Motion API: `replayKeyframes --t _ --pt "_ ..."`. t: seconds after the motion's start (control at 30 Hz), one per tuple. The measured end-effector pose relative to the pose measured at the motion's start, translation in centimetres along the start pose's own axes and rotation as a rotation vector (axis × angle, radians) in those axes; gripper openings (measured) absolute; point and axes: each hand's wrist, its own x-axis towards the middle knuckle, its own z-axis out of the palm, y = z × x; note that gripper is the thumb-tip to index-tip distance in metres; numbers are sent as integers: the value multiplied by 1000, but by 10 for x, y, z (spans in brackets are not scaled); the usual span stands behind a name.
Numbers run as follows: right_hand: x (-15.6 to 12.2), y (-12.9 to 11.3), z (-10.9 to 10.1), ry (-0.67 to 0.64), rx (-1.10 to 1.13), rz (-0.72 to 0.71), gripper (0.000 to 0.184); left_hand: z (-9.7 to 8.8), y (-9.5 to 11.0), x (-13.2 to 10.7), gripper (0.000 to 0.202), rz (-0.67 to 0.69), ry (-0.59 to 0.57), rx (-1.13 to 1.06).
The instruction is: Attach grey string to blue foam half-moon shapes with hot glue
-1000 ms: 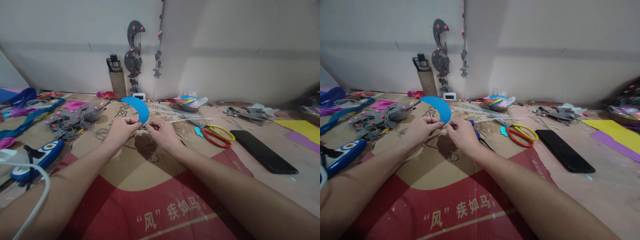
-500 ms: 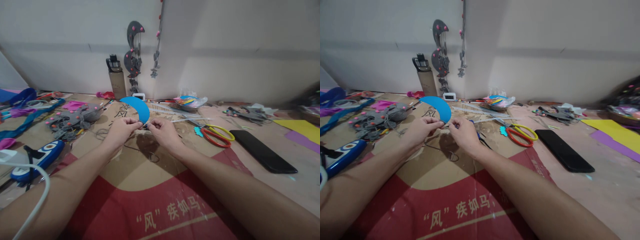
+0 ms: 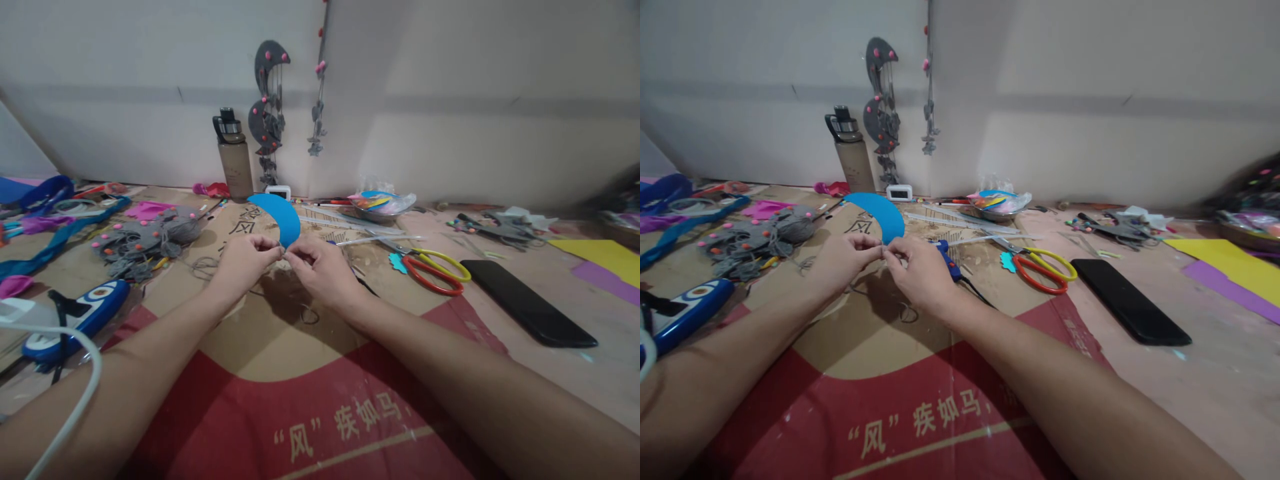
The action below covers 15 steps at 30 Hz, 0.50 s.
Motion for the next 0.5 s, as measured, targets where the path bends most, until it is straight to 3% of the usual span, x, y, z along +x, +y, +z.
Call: replayKeyframes --t 0.23,0.5 --pt "0 9 1 -41 -199 -13 21 0 0 1 18 17 -5 -32" --pt "3 15 -1 26 -222 68 20 1 0 0 20 -20 -18 -77"
